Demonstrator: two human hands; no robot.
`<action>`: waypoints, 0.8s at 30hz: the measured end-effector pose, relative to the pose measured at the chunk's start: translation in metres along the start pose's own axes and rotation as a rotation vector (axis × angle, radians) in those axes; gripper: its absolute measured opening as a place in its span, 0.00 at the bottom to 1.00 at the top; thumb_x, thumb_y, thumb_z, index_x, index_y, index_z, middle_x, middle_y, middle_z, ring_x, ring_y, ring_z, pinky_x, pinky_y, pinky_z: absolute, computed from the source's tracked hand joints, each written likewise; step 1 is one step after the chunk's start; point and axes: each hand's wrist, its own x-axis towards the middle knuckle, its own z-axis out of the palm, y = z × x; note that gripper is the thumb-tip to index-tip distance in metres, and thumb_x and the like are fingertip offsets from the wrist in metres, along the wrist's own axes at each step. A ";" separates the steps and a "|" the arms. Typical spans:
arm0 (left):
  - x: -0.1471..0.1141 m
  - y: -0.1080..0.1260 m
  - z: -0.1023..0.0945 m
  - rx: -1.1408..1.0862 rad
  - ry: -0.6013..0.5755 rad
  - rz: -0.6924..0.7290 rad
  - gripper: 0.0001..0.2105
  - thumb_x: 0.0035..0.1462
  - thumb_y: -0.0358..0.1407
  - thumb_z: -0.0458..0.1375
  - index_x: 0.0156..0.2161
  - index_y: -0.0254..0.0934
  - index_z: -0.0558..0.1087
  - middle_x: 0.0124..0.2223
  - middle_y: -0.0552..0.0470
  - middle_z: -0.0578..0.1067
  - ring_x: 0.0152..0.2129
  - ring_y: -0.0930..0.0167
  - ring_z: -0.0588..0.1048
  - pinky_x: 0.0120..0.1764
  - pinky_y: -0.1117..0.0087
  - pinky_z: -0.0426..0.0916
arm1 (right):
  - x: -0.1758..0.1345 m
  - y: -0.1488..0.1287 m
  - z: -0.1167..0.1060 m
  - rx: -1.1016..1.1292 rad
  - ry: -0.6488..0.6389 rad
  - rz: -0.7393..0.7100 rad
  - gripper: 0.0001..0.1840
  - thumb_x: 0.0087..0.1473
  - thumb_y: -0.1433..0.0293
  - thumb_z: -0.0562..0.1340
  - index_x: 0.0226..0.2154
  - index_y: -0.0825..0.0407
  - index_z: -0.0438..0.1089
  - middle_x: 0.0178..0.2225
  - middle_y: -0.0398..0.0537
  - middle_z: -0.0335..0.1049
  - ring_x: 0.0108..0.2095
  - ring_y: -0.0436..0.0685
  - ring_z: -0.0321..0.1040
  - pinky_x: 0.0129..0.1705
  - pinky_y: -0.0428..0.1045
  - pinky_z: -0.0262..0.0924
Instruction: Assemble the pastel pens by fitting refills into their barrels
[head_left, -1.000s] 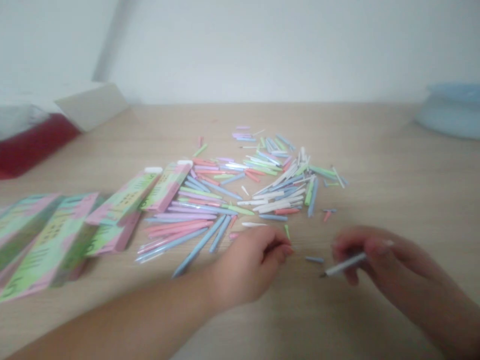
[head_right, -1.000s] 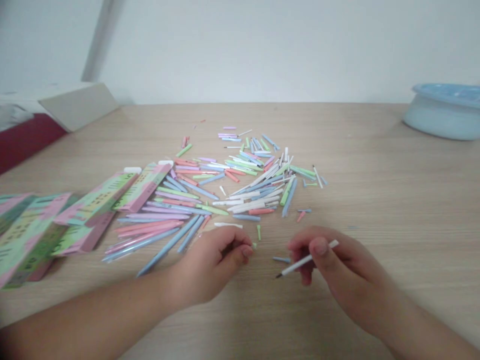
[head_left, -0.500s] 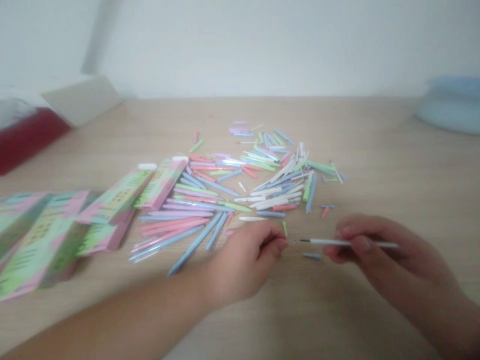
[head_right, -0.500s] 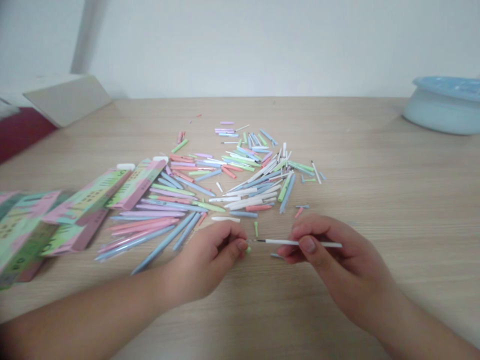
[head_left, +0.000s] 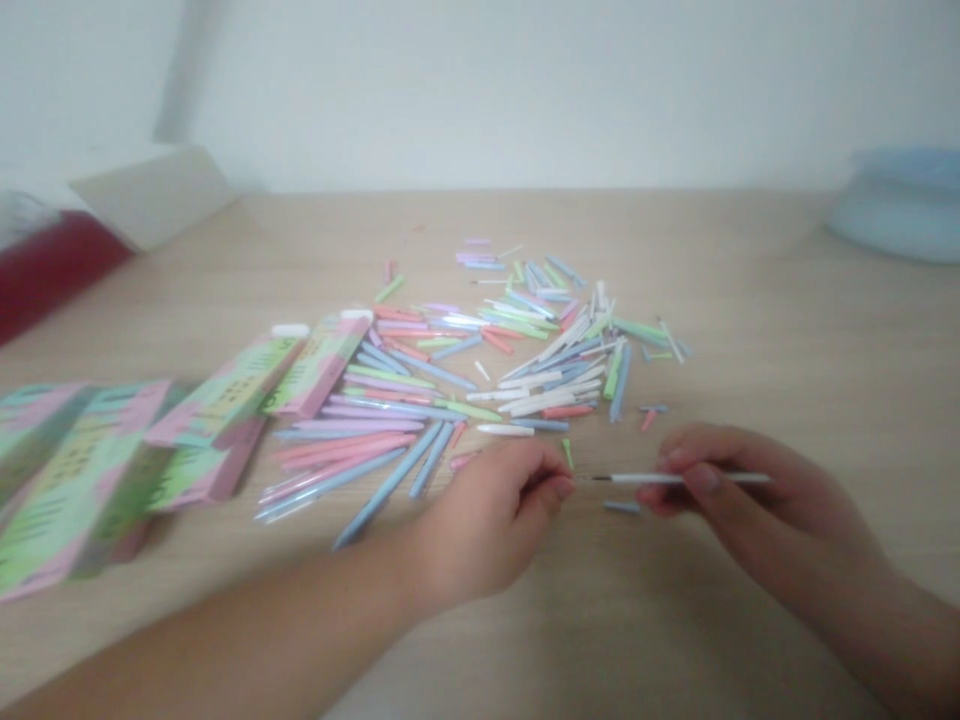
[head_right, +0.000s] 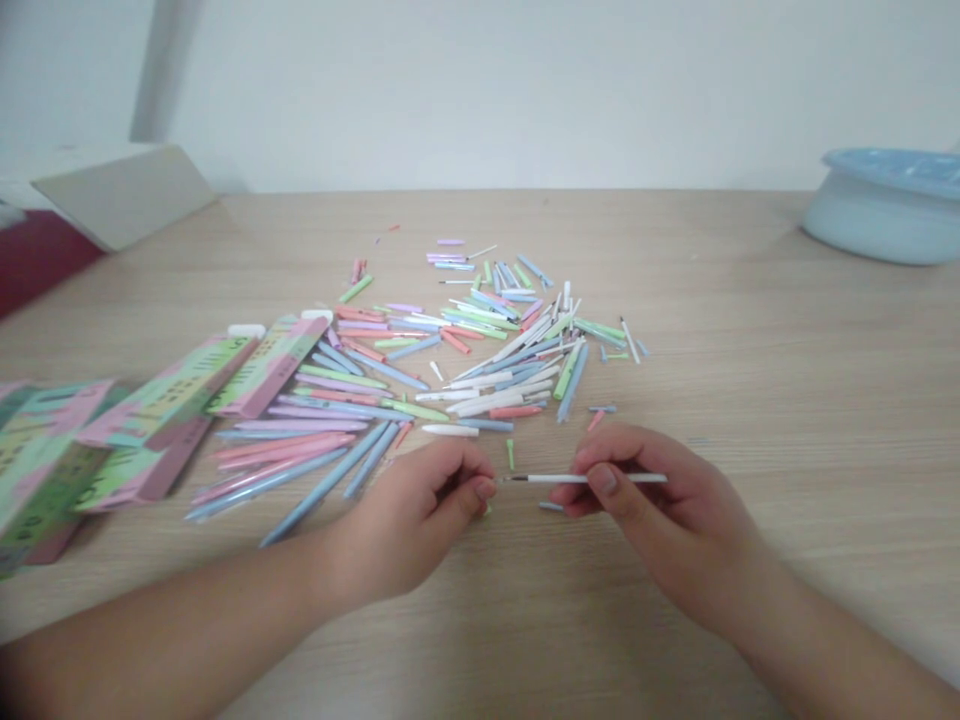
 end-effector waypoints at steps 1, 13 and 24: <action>0.000 0.000 0.000 0.002 -0.002 -0.004 0.08 0.67 0.37 0.54 0.37 0.38 0.73 0.32 0.56 0.75 0.28 0.75 0.69 0.34 0.73 0.62 | 0.000 0.000 0.000 -0.001 -0.009 -0.001 0.07 0.63 0.60 0.66 0.37 0.44 0.76 0.29 0.44 0.79 0.28 0.54 0.80 0.31 0.46 0.78; 0.000 0.002 -0.001 0.040 -0.009 -0.022 0.10 0.68 0.37 0.53 0.36 0.38 0.73 0.32 0.55 0.74 0.30 0.74 0.69 0.33 0.72 0.61 | 0.001 -0.003 0.000 -0.012 0.013 -0.038 0.09 0.63 0.59 0.66 0.36 0.45 0.76 0.29 0.45 0.78 0.28 0.55 0.78 0.31 0.48 0.78; 0.001 0.002 0.000 0.065 -0.020 0.015 0.08 0.67 0.37 0.55 0.38 0.38 0.75 0.35 0.54 0.77 0.32 0.72 0.71 0.37 0.71 0.63 | -0.003 0.006 0.002 0.016 -0.054 -0.031 0.04 0.62 0.62 0.68 0.38 0.43 0.77 0.34 0.45 0.79 0.31 0.55 0.80 0.33 0.47 0.78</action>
